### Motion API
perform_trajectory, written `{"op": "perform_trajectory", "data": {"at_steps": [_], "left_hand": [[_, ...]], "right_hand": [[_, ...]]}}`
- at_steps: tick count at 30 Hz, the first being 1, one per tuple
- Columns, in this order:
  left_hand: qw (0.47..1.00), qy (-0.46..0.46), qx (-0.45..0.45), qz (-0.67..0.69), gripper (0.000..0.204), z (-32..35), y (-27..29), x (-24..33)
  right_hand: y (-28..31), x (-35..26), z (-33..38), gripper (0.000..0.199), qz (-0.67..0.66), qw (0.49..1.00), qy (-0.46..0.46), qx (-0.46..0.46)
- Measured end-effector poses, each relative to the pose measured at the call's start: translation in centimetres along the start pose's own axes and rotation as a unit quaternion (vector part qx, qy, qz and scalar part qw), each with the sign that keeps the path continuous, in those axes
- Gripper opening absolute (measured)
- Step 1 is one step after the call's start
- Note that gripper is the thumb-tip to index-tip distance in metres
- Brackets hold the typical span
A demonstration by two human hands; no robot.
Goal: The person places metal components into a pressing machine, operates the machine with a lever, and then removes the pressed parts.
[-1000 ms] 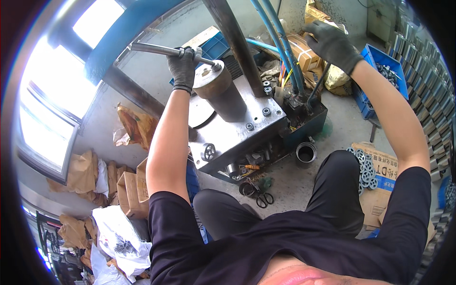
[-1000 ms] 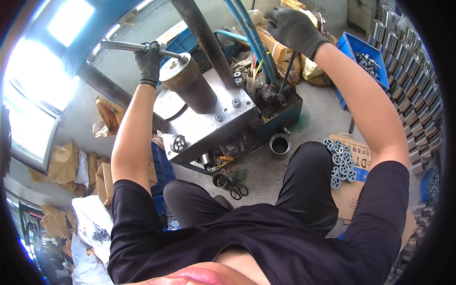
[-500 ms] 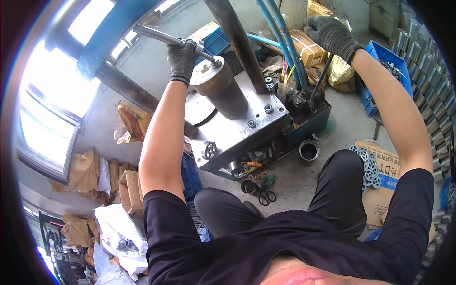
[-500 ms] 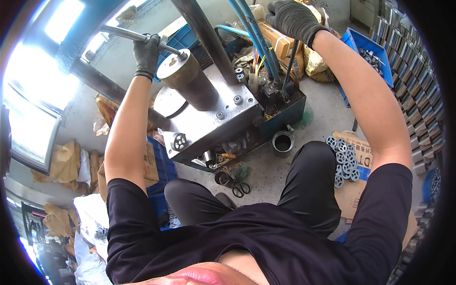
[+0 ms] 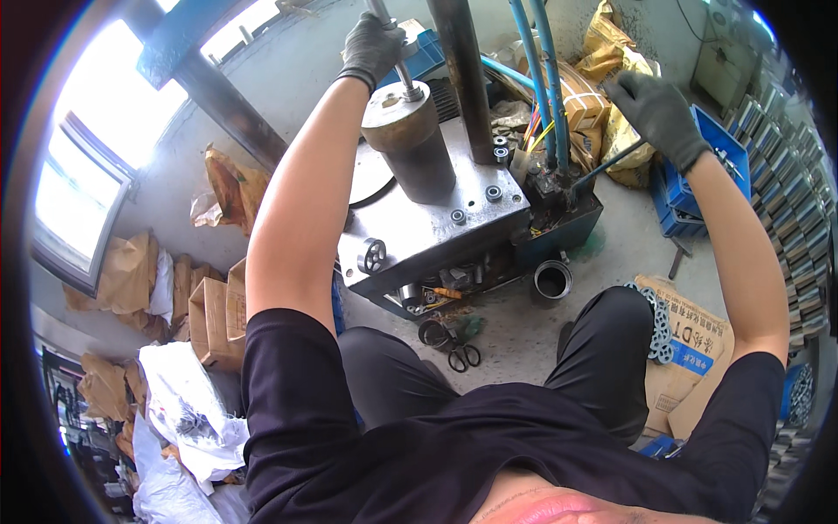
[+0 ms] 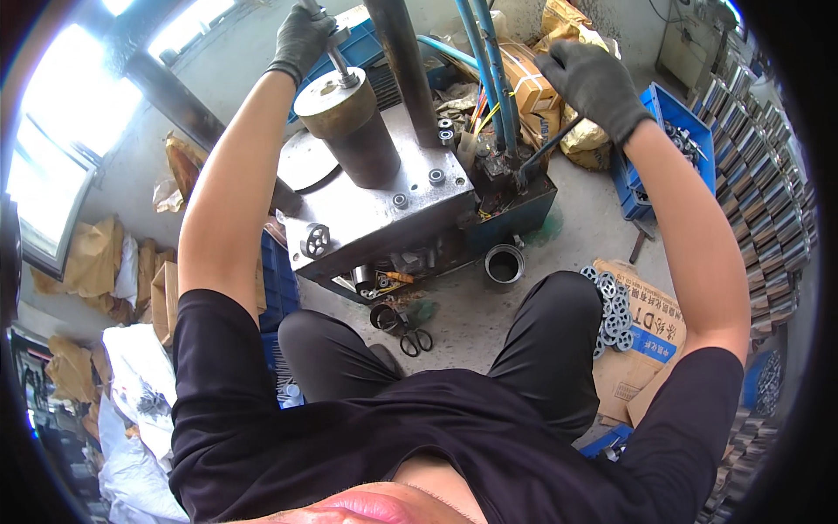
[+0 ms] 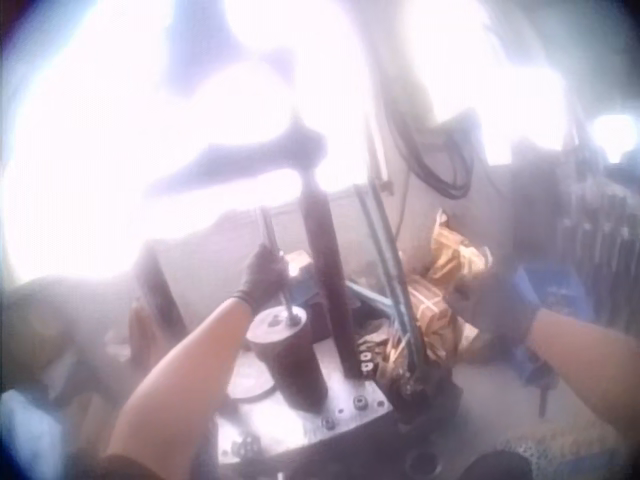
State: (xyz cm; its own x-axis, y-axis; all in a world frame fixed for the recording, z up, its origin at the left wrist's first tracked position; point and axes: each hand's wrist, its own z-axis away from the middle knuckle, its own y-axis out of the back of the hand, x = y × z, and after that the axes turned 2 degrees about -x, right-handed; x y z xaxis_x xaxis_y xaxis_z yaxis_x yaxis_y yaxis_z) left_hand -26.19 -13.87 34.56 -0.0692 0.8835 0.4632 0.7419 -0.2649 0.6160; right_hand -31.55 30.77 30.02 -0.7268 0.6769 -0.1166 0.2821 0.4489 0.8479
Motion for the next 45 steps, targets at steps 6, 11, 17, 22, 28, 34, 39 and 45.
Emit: {"op": "perform_trajectory", "data": {"at_steps": [6, 11, 17, 22, 28, 34, 39, 45], "left_hand": [[0.995, -0.042, -0.025, -0.082, 0.042, 0.2, -0.4, 2.2], [0.999, -0.004, 0.002, -0.05, 0.041, 0.0, -0.7, 1.5], [0.999, 0.024, 0.018, 0.027, 0.037, 0.4, -0.2, 0.6], [0.997, 0.033, 0.024, 0.061, 0.03, 2.3, -0.2, 2.4], [0.987, 0.065, -0.005, 0.146, 0.028, 1.5, 0.0, 1.0], [0.996, 0.051, -0.003, 0.074, 0.032, 2.6, 0.6, 3.0], [0.998, 0.052, 0.001, 0.044, 0.033, 2.1, 1.1, 2.9], [0.997, 0.061, 0.004, 0.05, 0.032, 2.4, 0.8, 3.1]], "right_hand": [[2.6, -0.4, 9.8, 0.028, -0.035, 0.998, 0.058, -0.014], [3.2, -1.2, 14.2, 0.023, -0.01, 0.993, 0.054, -0.107], [2.9, -2.6, 12.7, 0.029, -0.015, 0.956, 0.128, -0.263], [3.1, -2.0, 13.6, 0.023, 0.006, 0.941, 0.188, -0.283], [3.5, -0.7, 15.4, 0.025, -0.031, 0.954, 0.129, -0.269], [2.7, -0.9, 19.5, 0.024, -0.067, 0.958, 0.064, -0.273], [1.6, -0.3, 22.0, 0.023, -0.062, 0.942, 0.069, -0.322], [2.2, -0.3, 21.1, 0.022, -0.06, 0.934, 0.068, -0.345]]}}
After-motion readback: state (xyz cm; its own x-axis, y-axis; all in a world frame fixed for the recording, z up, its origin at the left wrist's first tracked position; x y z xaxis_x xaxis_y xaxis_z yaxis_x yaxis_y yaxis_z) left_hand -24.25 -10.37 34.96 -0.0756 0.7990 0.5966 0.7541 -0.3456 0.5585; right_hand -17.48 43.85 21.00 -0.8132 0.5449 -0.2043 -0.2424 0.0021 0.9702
